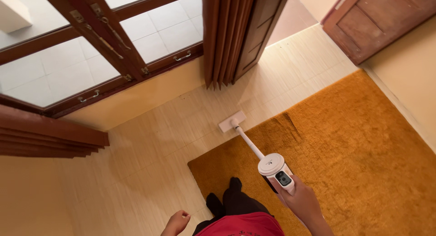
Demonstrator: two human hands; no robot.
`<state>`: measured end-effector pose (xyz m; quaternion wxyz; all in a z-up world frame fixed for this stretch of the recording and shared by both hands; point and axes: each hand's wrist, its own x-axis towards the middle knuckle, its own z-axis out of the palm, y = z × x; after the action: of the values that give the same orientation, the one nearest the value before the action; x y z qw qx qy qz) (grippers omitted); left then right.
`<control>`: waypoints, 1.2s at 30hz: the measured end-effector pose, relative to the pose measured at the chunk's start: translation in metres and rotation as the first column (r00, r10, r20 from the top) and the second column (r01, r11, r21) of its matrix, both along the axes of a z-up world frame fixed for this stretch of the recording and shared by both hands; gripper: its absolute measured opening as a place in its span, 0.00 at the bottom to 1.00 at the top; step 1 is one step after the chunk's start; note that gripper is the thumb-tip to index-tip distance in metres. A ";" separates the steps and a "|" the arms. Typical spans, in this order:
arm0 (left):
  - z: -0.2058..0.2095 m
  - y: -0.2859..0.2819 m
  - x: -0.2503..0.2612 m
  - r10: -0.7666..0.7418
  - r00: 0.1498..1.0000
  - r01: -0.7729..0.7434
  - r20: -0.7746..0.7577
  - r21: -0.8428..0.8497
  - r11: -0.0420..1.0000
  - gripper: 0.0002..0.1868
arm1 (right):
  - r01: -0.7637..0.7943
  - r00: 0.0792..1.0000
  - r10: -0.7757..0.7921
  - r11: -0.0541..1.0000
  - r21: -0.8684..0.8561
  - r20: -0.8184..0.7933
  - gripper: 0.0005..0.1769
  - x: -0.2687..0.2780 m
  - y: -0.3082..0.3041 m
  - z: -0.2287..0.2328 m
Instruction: The person vacuums a tiled floor and an orange rug using a cordless vacuum cleaner, moving the vacuum head across both surfaces and opening a door to reach the floor behind it.
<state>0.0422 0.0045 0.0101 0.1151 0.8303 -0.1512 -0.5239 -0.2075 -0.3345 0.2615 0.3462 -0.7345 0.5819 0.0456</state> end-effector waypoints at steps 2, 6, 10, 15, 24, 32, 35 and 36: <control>0.002 0.001 0.002 0.023 0.999 -0.021 -0.024 0.050 0.999 0.19 | 0.006 1.000 -0.006 1.000 0.016 -0.009 0.30 0.014 -0.011 0.001; 0.007 -0.008 0.003 0.084 0.996 -0.083 -0.014 0.061 0.995 0.20 | -0.002 1.000 0.003 0.998 0.058 -0.025 0.31 0.055 -0.031 0.006; 0.014 -0.027 0.004 0.245 0.969 -0.245 -0.033 0.002 0.970 0.19 | 0.009 0.994 -0.018 0.996 0.087 0.110 0.31 0.085 -0.056 0.002; 0.013 -0.064 0.007 0.447 0.883 -0.466 -0.143 -0.143 0.873 0.19 | -0.073 0.972 0.062 0.997 0.039 0.228 0.28 0.113 -0.094 -0.032; -0.008 -0.131 0.025 0.558 0.791 -0.612 -0.252 -0.293 0.735 0.21 | -0.128 0.945 0.130 0.991 -0.026 0.299 0.25 0.119 -0.141 -0.088; -0.002 -0.183 0.025 0.510 0.817 -0.575 -0.270 -0.306 0.759 0.21 | -0.160 0.963 0.151 0.987 0.022 0.224 0.26 0.080 -0.159 -0.097; 0.002 -0.192 0.027 0.482 0.835 -0.547 -0.265 -0.309 0.778 0.21 | -0.150 0.972 0.141 0.988 0.033 0.189 0.27 0.055 -0.158 -0.084; -0.001 -0.194 0.029 0.471 0.841 -0.538 -0.267 -0.324 0.778 0.21 | -0.149 0.973 0.138 0.988 0.049 0.185 0.26 0.047 -0.159 -0.078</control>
<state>0.0711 -0.1894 0.0095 0.4253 0.7527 -0.0122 -0.5024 -0.1606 -0.4935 0.1832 0.4164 -0.7644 0.4917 0.0218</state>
